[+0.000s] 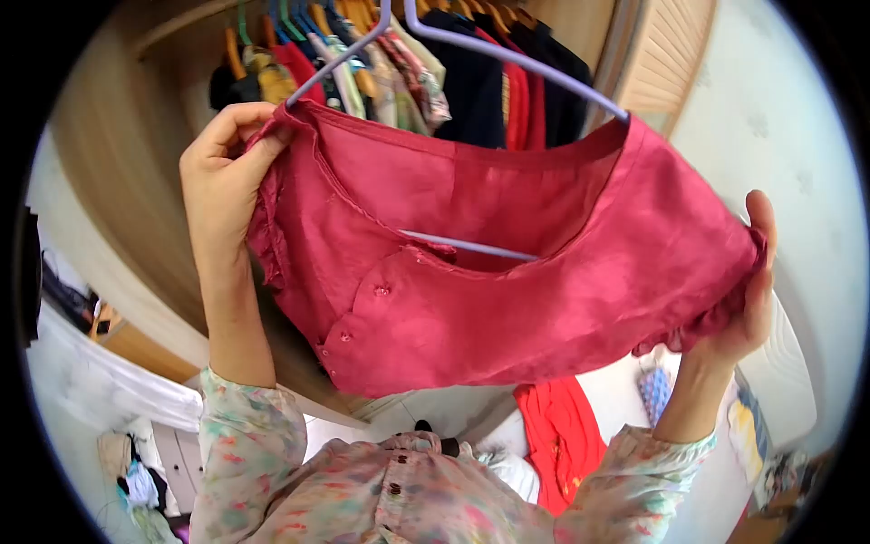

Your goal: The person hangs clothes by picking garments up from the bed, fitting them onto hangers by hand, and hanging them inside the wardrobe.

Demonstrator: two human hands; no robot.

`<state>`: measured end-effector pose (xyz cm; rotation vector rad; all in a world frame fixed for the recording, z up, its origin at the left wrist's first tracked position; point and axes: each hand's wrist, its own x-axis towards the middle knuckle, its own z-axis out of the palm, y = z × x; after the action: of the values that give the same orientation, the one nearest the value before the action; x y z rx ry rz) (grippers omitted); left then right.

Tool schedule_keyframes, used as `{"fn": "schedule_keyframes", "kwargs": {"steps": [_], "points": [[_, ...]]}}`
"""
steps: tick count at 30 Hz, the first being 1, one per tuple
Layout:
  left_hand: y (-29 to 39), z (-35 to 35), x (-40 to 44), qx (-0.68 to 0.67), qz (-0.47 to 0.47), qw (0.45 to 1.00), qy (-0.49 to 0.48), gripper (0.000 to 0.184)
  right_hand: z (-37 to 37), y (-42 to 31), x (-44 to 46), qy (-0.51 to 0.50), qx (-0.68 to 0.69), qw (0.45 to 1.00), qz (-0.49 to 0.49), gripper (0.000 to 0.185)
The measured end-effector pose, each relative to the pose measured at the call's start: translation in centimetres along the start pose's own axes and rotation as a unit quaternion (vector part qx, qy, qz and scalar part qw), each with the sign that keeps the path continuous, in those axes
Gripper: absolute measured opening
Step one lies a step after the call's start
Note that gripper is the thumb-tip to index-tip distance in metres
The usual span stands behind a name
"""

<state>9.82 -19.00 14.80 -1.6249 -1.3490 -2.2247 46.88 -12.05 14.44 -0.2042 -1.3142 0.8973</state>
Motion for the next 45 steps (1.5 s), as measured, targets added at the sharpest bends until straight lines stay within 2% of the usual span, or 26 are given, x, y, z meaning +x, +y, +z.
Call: {"fn": "schedule_keyframes", "kwargs": {"steps": [2,4,6,7,9,11,12,15,16,19,20,23,25,27,31,35,41,42,43,45], "points": [[-0.6,-1.3,0.5,0.018,-0.019,0.999,0.034,0.012,1.5,0.6,0.1,-0.108,-0.012,0.994,0.007,0.071],[-1.2,-2.7,0.9,0.032,-0.033,0.997,0.057,0.011,-0.1,1.6,0.4,-0.237,-0.007,0.969,0.063,0.074],[-1.8,-4.2,1.3,0.047,-0.035,0.995,0.078,0.012,2.9,2.0,-1.4,-0.187,0.004,0.979,0.084,0.077],[-2.2,-4.8,1.6,0.053,-0.035,0.994,0.088,0.013,5.0,2.1,-2.8,-0.116,0.011,0.989,0.088,0.077],[-2.6,-5.3,2.0,0.094,-0.04,0.983,0.151,0.013,6.5,2.1,-4.0,-0.158,0.057,0.978,0.123,0.063],[-4.1,-5.9,2.6,0.146,0.058,0.96,0.231,0.011,8.2,2.1,-4.2,-0.217,0.146,0.942,0.211,0.049],[-4.8,-6.3,2.8,0.184,0.039,0.952,0.243,0.022,9.6,2.6,-4.1,-0.215,0.153,0.944,0.198,0.034],[-6.4,-5.9,2.8,0.246,0.067,0.915,0.314,0.035,13.2,3.6,-3.9,-0.229,0.231,0.913,0.245,0.029],[-7.3,-6.1,2.6,0.212,0.031,0.928,0.304,0.046,14.4,4.0,-3.6,-0.231,0.253,0.906,0.248,0.029],[-7.5,-5.3,1.6,0.135,0.007,0.935,0.328,0.047,17.4,5.5,-2.6,-0.251,0.297,0.882,0.268,0.032],[-7.5,-5.5,1.2,0.14,-0.01,0.943,0.303,0.055,18.4,5.8,-2.2,-0.244,0.312,0.877,0.273,0.032],[-6.6,-4.6,0.9,-0.008,-0.05,0.954,0.296,0.056,22.0,6.5,-0.7,-0.221,0.345,0.869,0.279,0.029],[-6.0,-4.2,1.0,-0.107,-0.066,0.964,0.236,0.058,24.6,8.1,0.6,-0.229,0.317,0.889,0.238,0.026],[-6.9,-4.0,1.8,-0.225,-0.067,0.956,0.174,0.058,27.0,10.2,2.0,-0.254,0.233,0.931,0.119,0.022],[-5.6,-4.0,4.6,-0.315,-0.101,0.934,0.132,0.048,31.9,12.6,3.6,-0.267,0.145,0.953,-0.017,0.022],[-7.7,-5.7,9.3,-0.282,-0.092,0.953,0.057,0.042,35.9,15.4,5.2,-0.255,0.144,0.955,-0.054,0.023],[-12.7,-7.3,11.5,-0.216,-0.065,0.974,0.036,0.04,39.2,19.4,7.1,-0.254,0.07,0.963,-0.063,0.023],[-13.5,-7.2,11.2,-0.257,-0.091,0.961,0.054,0.04,38.8,20.0,6.7,-0.258,0.035,0.964,-0.055,0.022],[-14.6,-7.2,10.7,-0.236,-0.113,0.963,0.06,0.04,38.4,20.5,6.3,-0.258,0.004,0.964,-0.066,0.024],[-17.7,-7.6,9.2,-0.193,-0.161,0.965,0.072,0.04,37.7,21.6,5.4,-0.261,-0.015,0.965,-0.03,0.026]]}}
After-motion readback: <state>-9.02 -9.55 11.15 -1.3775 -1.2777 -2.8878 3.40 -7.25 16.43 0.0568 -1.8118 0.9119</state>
